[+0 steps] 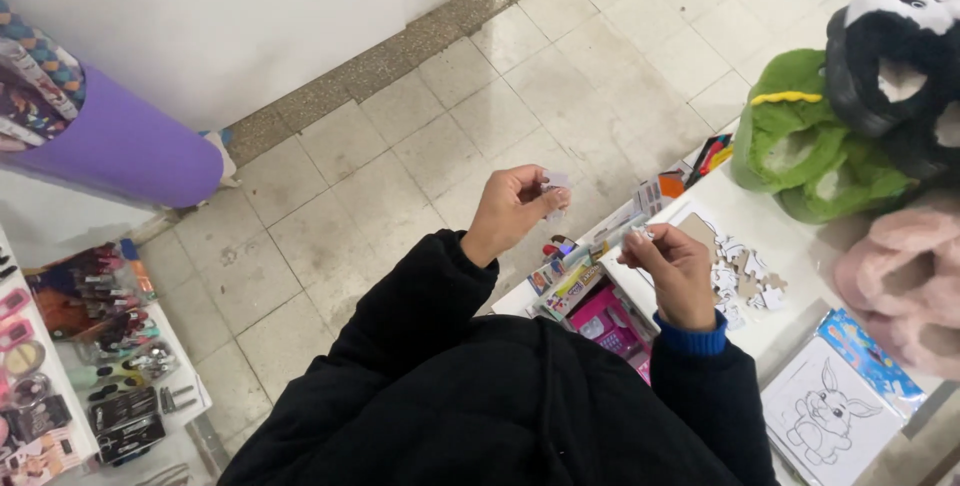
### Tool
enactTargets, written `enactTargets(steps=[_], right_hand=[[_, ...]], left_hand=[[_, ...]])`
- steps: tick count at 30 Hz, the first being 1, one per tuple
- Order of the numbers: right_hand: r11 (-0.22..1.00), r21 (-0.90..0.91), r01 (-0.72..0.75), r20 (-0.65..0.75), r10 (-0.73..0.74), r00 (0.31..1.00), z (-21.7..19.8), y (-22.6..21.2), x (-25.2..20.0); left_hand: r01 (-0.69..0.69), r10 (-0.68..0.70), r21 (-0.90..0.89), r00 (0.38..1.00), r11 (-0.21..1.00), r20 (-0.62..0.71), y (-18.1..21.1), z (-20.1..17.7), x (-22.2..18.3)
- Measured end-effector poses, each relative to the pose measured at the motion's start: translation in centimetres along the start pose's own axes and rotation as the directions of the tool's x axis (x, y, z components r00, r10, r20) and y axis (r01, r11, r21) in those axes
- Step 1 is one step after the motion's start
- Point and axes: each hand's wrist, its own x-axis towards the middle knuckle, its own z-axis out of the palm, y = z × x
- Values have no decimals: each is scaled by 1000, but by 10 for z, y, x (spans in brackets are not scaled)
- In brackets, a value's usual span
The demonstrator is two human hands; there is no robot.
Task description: The person assembles a jigsaw puzzle on a white table in a store. They pick up individual puzzle pieces, examine them, and fit them together by hand. The person occasionally moves the assembled sections and continues adding pieces to the puzzle.
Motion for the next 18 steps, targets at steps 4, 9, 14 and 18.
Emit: enactTargets(steps=[4,9,14,18], right_hand=[[999,11,42,44,-42,998,21,-9,-6],[999,31,42,7,-42,999,32,-23,-19],[999,32,40,-24,-39,999,40,-38,-28],[998,45,52,-31,-50,998,36,-34,-28]], left_hand=[[144,-139,-104,988,984,60,-5,0,-3],[164,-156,-54,979,985,129,13,16,-5],[80,-67,-29,952,996,298,19,44,-13],[5,-25,61,943,998,332,24,55,-14]])
